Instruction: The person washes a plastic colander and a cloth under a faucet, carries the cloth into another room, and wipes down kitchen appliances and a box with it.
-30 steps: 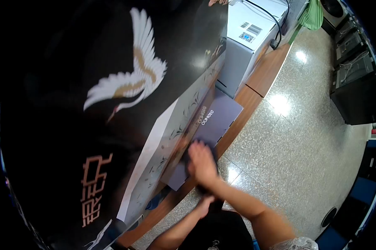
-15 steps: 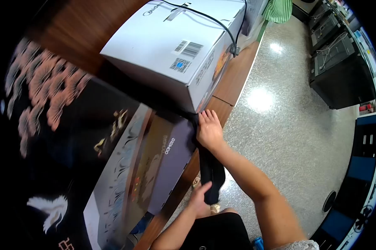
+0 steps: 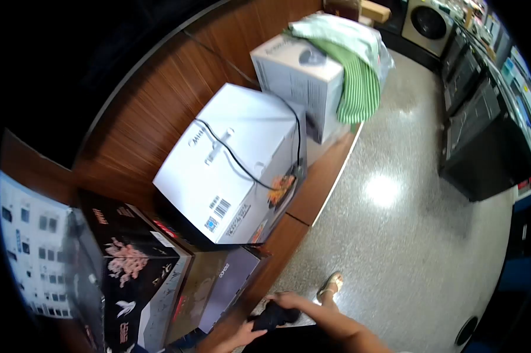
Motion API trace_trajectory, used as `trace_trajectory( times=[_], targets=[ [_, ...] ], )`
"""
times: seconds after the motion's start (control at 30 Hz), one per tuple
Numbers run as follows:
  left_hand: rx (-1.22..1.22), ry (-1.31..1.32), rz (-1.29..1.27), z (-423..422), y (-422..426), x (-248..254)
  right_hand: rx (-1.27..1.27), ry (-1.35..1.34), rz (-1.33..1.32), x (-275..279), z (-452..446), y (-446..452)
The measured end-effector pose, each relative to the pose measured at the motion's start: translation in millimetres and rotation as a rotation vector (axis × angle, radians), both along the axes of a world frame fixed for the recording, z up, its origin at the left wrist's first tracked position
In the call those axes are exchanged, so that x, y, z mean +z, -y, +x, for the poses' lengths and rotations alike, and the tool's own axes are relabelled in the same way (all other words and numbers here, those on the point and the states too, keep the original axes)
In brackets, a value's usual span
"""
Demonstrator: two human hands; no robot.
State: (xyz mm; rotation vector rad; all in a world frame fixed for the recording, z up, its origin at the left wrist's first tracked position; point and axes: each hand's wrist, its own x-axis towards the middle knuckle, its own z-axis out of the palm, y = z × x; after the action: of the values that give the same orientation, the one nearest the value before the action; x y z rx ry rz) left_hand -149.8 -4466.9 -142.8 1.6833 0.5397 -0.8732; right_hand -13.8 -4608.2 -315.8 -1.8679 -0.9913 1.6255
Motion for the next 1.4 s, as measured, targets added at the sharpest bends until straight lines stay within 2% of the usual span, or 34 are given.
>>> trace_trajectory(
  times=[0.03, 0.07, 0.1, 0.13, 0.2, 0.27, 0.3, 0.33, 0.37, 0.43, 0.47, 0.5, 0.53, 0.57, 0.6, 0.67, 0.7, 0.73, 0.8, 0.83, 0.93, 0.97, 1.07, 1.17, 1.2, 1.27, 1.3, 1.33, 1.37, 1.4],
  targets=[
    [0.059, 0.035, -0.118, 27, 17, 21, -0.41, -0.209, -0.067, 91, 47, 43],
    [0.117, 0.065, -0.239, 54, 37, 42, -0.615, -0.506, 0.074, 49, 49, 80],
    [0.118, 0.096, -0.305, 76, 57, 50, -0.623, -0.461, 0.246, 125, 85, 112],
    [0.125, 0.129, -0.371, 96, 78, 57, -0.624, -0.617, 0.559, 171, 104, 132],
    [0.165, 0.239, -0.43, 137, 113, 79, -0.379, -0.437, 0.682, 254, 129, 152],
    [0.26, 0.305, -0.641, 168, 127, 95, -0.561, -0.112, 0.542, 280, 138, 156],
    [0.318, 0.387, -0.659, 183, 128, 109, -0.769, -0.212, 0.417, 300, 145, 157],
    [0.245, 0.492, -0.574, 194, 119, 106, -0.865, -0.15, 0.588, 280, 145, 158],
    [-0.104, 0.755, -0.122, 214, 101, 116, -0.936, -0.151, 0.563, 273, 150, 159],
    [-0.055, 1.089, 0.39, 246, 64, 110, -1.068, -0.209, 0.536, 281, 169, 161],
    [0.152, 0.803, 0.494, 259, 61, 150, -1.125, -0.272, 0.532, 289, 180, 161],
    [0.07, 0.909, 0.7, 280, 55, 186, -1.157, -0.235, 0.461, 285, 193, 165],
    [-0.016, 0.97, 0.807, 304, 53, 200, -1.283, -0.375, 0.443, 294, 203, 163],
    [-0.099, 1.027, 0.918, 319, 51, 208, -1.293, -0.393, 0.423, 285, 216, 164],
    [-0.176, 1.036, 1.005, 331, 40, 195, -1.302, -0.408, 0.403, 276, 230, 164],
    [-0.328, 1.043, 1.18, 359, 15, 155, -1.32, -0.53, 0.368, 324, 254, 151],
    [-0.366, 0.971, 1.156, 367, 6, 161, -1.262, -0.616, 0.425, 338, 268, 148],
    [-0.297, 0.878, 1.009, 376, -4, 167, -1.205, -0.705, 0.482, 347, 281, 146],
    [-0.162, 0.685, 0.703, 394, -23, 179, -1.101, -0.673, 0.581, 361, 300, 142],
    [0.022, 0.636, 0.602, 401, -25, 186, -1.07, -0.674, 0.592, 370, 303, 138],
    [-0.505, 1.092, 0.743, 403, -39, 166, -1.028, -0.598, 0.499, 382, 300, 123],
    [-0.646, 1.001, 0.834, 406, -43, 171, -1.012, -0.601, 0.468, 380, 298, 118],
    [-0.631, 0.959, 0.778, 421, -55, 186, -1.067, -0.557, 0.464, 376, 272, 93],
    [-0.451, 1.038, 0.746, 454, -61, 191, -0.914, -0.131, 0.507, 385, 247, 57],
    [-0.372, 1.083, 0.721, 467, -58, 192, -0.777, 0.049, 0.598, 385, 242, 37],
    [-0.133, 1.132, 0.62, 489, -53, 200, -0.317, 0.568, 0.768, 397, 242, -25],
    [-0.101, 1.084, 0.552, 500, -55, 198, -0.376, 0.653, 0.737, 392, 233, -59],
    [-0.066, 1.04, 0.486, 512, -58, 195, -0.09, 0.764, 0.794, 352, 235, -81],
    [-0.029, 1.002, 0.424, 518, -64, 195, 0.067, 0.766, 0.913, 321, 239, -98],
    [-0.058, 1.105, 0.538, 512, -64, 200, 0.129, 0.826, 0.902, 322, 241, -102]
  ],
)
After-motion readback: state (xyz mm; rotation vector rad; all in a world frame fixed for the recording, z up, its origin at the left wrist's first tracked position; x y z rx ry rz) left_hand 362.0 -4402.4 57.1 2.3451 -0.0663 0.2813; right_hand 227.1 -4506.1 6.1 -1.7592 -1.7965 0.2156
